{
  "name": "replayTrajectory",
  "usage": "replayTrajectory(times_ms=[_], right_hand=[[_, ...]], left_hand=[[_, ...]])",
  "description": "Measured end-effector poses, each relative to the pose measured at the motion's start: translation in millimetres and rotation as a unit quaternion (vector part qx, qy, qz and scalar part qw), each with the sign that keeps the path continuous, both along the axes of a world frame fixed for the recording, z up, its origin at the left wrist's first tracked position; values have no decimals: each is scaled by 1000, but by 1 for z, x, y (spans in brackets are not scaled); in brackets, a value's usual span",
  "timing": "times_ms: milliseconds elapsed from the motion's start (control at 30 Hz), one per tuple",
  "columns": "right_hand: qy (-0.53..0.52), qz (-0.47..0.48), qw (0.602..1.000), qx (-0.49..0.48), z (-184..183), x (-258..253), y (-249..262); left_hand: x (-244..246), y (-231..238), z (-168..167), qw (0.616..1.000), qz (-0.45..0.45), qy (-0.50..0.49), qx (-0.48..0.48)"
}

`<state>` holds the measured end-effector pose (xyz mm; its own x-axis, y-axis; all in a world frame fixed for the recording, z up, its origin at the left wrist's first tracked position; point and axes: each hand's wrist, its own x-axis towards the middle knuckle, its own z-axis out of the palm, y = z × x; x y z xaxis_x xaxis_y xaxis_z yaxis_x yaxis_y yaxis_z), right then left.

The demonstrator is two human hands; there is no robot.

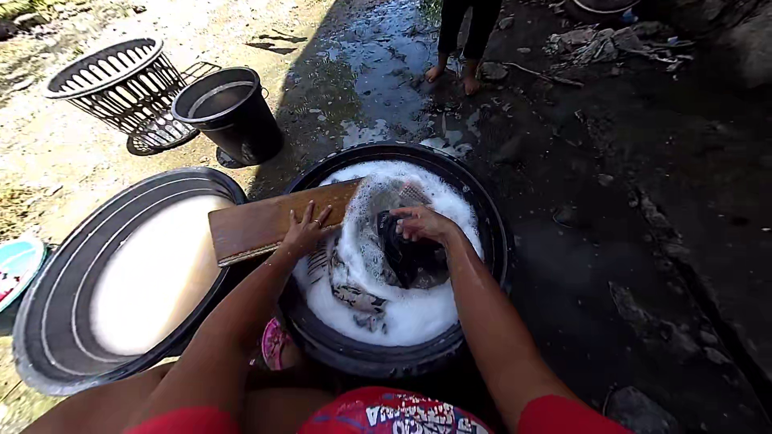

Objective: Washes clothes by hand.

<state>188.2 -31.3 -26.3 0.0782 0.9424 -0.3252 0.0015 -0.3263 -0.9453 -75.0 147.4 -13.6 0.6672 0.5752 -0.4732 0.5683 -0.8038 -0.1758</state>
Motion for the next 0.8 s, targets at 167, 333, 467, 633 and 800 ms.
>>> replayTrajectory(times_ms=[167,333,467,633,800], right_hand=[[-75,-194,975,-81,-24,32,-4],[-175,-115,958,-196,-51,25,-9],[-283,69,915,-280,-49,18,-20],[-321,116,891,-299,-4,34,-27],[-320,37,940,-114,40,35,-28]], left_hand=[[23,-48,-23,989,0,-136,-61],[71,-106,-54,963,49,-190,-183],[101,-152,-64,958,43,-182,-216],[115,-163,-70,965,54,-91,-239],[135,-121,-19,908,96,-132,-386]])
